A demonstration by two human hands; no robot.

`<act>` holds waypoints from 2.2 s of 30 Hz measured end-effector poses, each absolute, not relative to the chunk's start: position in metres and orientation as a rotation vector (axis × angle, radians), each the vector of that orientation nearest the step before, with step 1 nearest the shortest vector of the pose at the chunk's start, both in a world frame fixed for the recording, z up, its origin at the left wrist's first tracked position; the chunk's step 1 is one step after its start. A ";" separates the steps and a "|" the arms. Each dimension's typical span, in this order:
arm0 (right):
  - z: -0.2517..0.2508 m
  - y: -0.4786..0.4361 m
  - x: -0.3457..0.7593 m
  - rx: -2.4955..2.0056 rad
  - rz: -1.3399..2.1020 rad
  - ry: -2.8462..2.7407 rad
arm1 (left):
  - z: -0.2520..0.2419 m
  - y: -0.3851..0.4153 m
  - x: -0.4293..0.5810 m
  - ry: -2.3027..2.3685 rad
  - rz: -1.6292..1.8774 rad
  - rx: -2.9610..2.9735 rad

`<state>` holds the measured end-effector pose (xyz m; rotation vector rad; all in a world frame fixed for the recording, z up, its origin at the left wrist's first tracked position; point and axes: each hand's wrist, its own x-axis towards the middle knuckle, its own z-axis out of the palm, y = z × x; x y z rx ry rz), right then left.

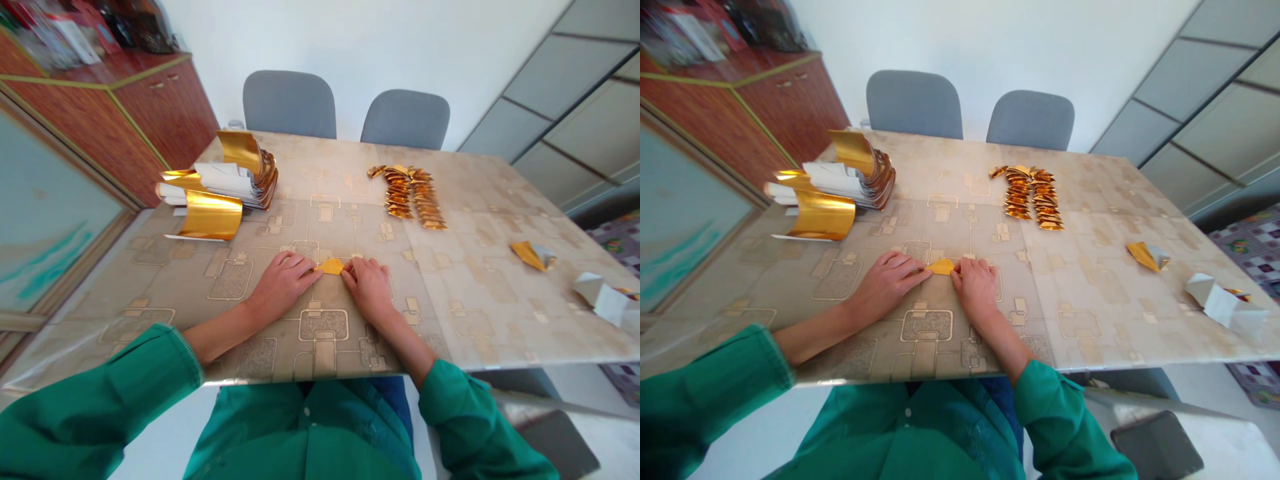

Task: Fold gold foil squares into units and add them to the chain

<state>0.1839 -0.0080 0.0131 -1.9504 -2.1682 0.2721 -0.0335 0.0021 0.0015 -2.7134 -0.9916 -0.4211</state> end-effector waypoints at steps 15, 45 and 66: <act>0.010 -0.010 0.187 -1.807 -0.110 -2.406 | 0.006 0.024 -0.013 -0.838 -0.452 -2.759; 0.019 0.041 0.211 -1.126 0.403 -2.298 | -0.002 0.060 -0.021 -1.290 -1.472 -2.933; 0.006 0.028 0.194 -1.198 0.173 -2.251 | 0.007 0.035 0.004 -2.408 -2.339 -2.805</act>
